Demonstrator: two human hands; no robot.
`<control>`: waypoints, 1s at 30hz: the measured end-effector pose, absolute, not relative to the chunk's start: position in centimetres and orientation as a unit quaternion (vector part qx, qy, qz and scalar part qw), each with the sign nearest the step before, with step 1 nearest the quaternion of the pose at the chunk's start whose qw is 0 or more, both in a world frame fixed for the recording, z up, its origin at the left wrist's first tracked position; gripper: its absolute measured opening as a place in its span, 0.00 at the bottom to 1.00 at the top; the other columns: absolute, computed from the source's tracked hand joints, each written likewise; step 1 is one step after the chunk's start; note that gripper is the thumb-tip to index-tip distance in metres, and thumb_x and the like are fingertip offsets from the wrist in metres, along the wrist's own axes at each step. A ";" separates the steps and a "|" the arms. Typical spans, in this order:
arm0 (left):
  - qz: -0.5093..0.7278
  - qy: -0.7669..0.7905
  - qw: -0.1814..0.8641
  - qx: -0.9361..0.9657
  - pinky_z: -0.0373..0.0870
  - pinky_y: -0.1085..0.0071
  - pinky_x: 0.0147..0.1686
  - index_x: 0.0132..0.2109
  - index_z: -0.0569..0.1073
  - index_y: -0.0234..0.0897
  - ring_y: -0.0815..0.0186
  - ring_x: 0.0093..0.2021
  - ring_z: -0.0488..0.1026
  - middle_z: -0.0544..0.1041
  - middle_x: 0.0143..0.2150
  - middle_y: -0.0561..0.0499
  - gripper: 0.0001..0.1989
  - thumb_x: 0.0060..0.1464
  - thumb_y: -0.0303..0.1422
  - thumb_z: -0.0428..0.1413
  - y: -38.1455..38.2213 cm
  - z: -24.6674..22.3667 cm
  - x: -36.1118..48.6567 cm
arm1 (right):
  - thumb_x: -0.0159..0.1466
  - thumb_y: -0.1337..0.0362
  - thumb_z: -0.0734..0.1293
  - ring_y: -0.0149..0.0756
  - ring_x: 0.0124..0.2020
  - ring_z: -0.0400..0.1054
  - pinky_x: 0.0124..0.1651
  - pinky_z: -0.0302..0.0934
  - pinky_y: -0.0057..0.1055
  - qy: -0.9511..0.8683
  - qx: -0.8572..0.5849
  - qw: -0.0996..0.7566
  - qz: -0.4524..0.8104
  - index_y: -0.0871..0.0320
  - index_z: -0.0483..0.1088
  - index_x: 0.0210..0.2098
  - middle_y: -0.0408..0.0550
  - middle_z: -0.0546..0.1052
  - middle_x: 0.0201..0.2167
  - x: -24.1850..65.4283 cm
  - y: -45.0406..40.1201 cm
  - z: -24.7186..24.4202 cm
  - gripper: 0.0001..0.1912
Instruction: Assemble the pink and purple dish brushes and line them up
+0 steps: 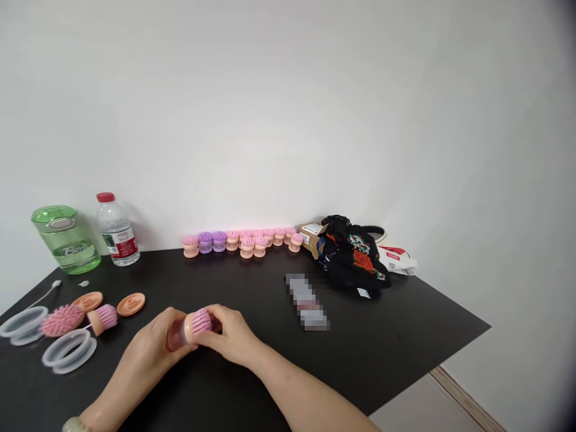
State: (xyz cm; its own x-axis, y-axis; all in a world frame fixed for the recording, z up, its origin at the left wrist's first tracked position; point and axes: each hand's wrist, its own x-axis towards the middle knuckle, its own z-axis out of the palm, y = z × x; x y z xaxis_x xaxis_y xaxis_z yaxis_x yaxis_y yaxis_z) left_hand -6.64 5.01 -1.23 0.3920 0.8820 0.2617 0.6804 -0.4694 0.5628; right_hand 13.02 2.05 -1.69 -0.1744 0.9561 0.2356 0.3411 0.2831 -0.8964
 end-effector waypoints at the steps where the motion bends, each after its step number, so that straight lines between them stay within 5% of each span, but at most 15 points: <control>1: 0.268 0.480 0.179 0.816 0.68 0.71 0.30 0.38 0.70 0.41 0.62 0.31 0.75 0.77 0.32 0.55 0.16 0.48 0.46 0.60 5.0 -1.4 -6.6 | 0.56 0.60 0.74 0.39 0.43 0.73 0.46 0.69 0.36 -0.682 -0.466 0.431 0.364 0.53 0.73 0.48 0.45 0.77 0.42 13.0 2.1 -1.8 0.20; 6: 0.265 0.470 0.159 0.827 0.66 0.71 0.29 0.37 0.69 0.41 0.63 0.29 0.74 0.74 0.30 0.56 0.12 0.51 0.42 0.59 4.8 -1.9 -6.4 | 0.48 0.67 0.78 0.41 0.53 0.69 0.50 0.68 0.34 -0.667 -0.424 0.457 0.408 0.49 0.65 0.59 0.48 0.71 0.57 13.0 2.2 -1.8 0.40; 10: 0.256 0.455 0.157 0.838 0.66 0.72 0.31 0.38 0.69 0.41 0.64 0.30 0.74 0.75 0.31 0.55 0.10 0.54 0.40 0.58 4.5 -2.0 -6.1 | 0.53 0.65 0.75 0.40 0.44 0.73 0.49 0.67 0.37 -0.664 -0.492 0.417 0.379 0.51 0.72 0.51 0.43 0.77 0.44 12.9 2.0 -1.7 0.25; 14: 0.256 0.458 0.159 0.837 0.65 0.72 0.29 0.38 0.69 0.41 0.64 0.30 0.73 0.74 0.31 0.55 0.09 0.53 0.38 0.58 4.5 -2.1 -6.0 | 0.47 0.66 0.79 0.43 0.53 0.70 0.52 0.65 0.36 -0.680 -0.471 0.420 0.373 0.49 0.64 0.59 0.46 0.73 0.55 12.9 2.1 -1.6 0.42; 17: 0.253 0.461 0.180 0.831 0.64 0.71 0.30 0.38 0.69 0.41 0.64 0.29 0.72 0.74 0.30 0.55 0.10 0.53 0.40 0.58 4.6 -2.0 -5.9 | 0.50 0.65 0.78 0.41 0.46 0.73 0.49 0.66 0.36 -0.672 -0.514 0.397 0.355 0.50 0.69 0.54 0.44 0.77 0.46 12.9 2.1 -1.7 0.33; 22: 0.242 0.453 0.299 0.804 0.67 0.71 0.33 0.39 0.69 0.41 0.63 0.33 0.73 0.76 0.34 0.55 0.17 0.46 0.44 0.63 5.0 -1.1 -6.0 | 0.43 0.71 0.81 0.38 0.44 0.72 0.50 0.65 0.34 -0.730 -0.440 0.431 0.297 0.51 0.75 0.44 0.41 0.78 0.42 13.1 2.0 -1.0 0.29; 27: 0.172 0.371 0.573 0.710 0.62 0.74 0.24 0.37 0.69 0.40 0.66 0.27 0.70 0.74 0.31 0.55 0.22 0.37 0.43 0.67 5.0 0.1 -7.7 | 0.44 0.71 0.81 0.37 0.48 0.72 0.54 0.64 0.35 -0.773 -0.301 0.478 0.290 0.52 0.74 0.39 0.43 0.79 0.44 13.9 1.9 0.0 0.24; 30: 0.189 0.343 0.668 0.633 0.62 0.73 0.26 0.43 0.70 0.38 0.62 0.31 0.73 0.76 0.32 0.51 0.26 0.38 0.46 0.66 4.7 0.8 -8.6 | 0.44 0.72 0.80 0.38 0.48 0.72 0.50 0.66 0.33 -0.733 -0.340 0.513 0.290 0.53 0.73 0.41 0.45 0.77 0.46 14.4 2.4 -0.3 0.25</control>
